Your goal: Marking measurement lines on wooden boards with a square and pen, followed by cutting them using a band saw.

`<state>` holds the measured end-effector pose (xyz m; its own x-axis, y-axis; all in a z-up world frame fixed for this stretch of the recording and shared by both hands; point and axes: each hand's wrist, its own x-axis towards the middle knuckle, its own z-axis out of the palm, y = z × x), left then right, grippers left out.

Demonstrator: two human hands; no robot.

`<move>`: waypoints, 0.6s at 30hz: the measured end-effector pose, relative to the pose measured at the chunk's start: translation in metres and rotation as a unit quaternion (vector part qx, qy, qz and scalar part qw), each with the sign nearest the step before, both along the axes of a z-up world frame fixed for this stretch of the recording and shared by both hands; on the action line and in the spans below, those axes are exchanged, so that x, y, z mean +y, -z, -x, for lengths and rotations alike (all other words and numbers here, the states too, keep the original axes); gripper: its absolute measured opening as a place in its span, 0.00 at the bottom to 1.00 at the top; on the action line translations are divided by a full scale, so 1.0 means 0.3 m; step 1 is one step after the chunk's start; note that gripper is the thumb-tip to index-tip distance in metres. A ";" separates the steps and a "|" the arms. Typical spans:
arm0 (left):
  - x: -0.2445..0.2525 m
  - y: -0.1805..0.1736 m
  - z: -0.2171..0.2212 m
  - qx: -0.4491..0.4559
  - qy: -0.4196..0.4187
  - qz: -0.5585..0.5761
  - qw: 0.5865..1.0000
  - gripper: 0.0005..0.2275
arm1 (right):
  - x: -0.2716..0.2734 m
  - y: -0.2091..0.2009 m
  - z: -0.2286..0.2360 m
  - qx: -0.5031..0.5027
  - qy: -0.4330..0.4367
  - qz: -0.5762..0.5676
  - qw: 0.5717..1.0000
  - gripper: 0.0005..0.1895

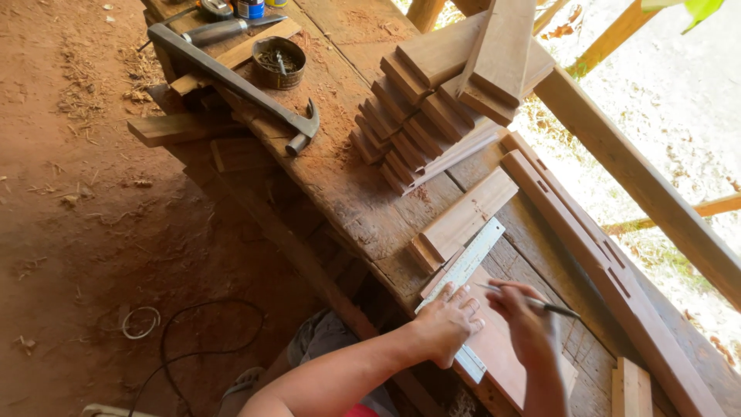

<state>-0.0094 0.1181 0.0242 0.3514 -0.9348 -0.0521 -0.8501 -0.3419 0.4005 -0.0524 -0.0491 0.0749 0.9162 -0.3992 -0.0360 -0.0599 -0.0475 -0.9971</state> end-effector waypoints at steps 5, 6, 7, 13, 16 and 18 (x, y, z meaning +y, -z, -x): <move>0.021 -0.021 -0.006 -0.021 0.008 -0.011 1.000 0.33 | 0.019 0.139 -0.149 0.043 -0.108 0.113 0.987 0.10; 0.022 -0.025 -0.007 -0.029 0.006 -0.012 0.999 0.35 | 0.045 0.128 -0.161 0.069 -0.102 0.144 0.982 0.10; 0.023 -0.029 -0.007 -0.037 0.005 -0.013 0.999 0.37 | 0.070 0.117 -0.172 0.095 -0.097 0.176 0.975 0.10; 0.045 -0.060 -0.001 -0.035 -0.008 -0.010 0.999 0.30 | 0.137 0.078 -0.181 0.102 -0.083 0.304 0.944 0.12; 0.024 -0.017 0.001 -0.033 -0.014 -0.001 0.999 0.27 | 0.117 0.116 -0.182 0.067 -0.084 0.317 0.942 0.10; 0.027 -0.032 -0.002 -0.033 -0.006 -0.018 0.999 0.27 | 0.119 0.118 -0.180 0.059 -0.086 0.325 0.940 0.10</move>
